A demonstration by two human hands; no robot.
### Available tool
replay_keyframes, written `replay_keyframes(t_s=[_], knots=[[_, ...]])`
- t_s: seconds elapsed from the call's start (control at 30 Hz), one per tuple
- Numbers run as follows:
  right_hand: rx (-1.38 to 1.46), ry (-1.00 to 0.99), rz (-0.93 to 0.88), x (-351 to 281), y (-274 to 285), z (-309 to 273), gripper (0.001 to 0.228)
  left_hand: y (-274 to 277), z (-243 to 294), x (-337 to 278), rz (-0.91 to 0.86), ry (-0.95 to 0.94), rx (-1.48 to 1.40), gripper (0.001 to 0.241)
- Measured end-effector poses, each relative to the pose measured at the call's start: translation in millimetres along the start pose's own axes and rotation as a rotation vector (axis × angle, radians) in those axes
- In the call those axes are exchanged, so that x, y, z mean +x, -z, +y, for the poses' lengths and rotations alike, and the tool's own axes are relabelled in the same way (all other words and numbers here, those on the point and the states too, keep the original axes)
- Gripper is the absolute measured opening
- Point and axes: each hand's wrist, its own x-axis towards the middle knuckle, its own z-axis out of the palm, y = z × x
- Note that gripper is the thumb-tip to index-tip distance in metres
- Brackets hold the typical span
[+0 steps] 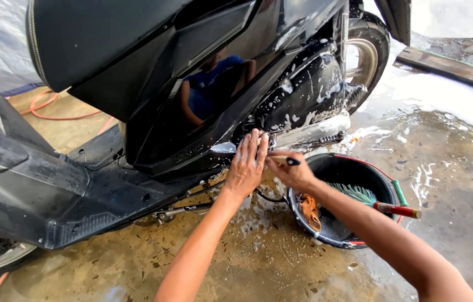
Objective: Washing the engine and side panels of a motorcycle using a brush and soapy water.
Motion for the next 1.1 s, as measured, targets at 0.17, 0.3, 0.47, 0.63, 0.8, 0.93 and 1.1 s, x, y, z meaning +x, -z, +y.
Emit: replay_keyframes(t_s=[0.17,0.3,0.47,0.63,0.8,0.93,1.1], knots=[[-0.071,-0.121,0.124,-3.0,41.2,25.3,0.024,12.9,3.5,-5.8,-0.087,0.021,-0.122,0.075],[-0.085,-0.059,0.107,-3.1,12.3,29.3,0.019,8.4,3.7,-1.4,-0.035,0.026,-0.092,0.072],[-0.047,-0.093,-0.035,1.4,-0.4,11.7,0.012,3.9,0.4,-3.8,-0.01,0.006,-0.106,0.077],[-0.021,-0.138,0.205,3.8,48.9,10.0,0.023,13.2,4.7,-1.4,-0.031,0.041,-0.144,0.079],[-0.065,-0.068,0.104,2.4,9.1,6.2,0.025,0.4,2.2,-3.4,0.015,0.03,-0.097,0.076],[0.005,-0.15,-0.067,4.0,6.9,5.3,0.025,8.6,2.3,-2.0,0.041,0.042,-0.13,0.075],[0.026,-0.188,0.134,15.1,39.6,2.6,0.024,14.0,2.9,0.7,0.066,0.041,-0.11,0.073]])
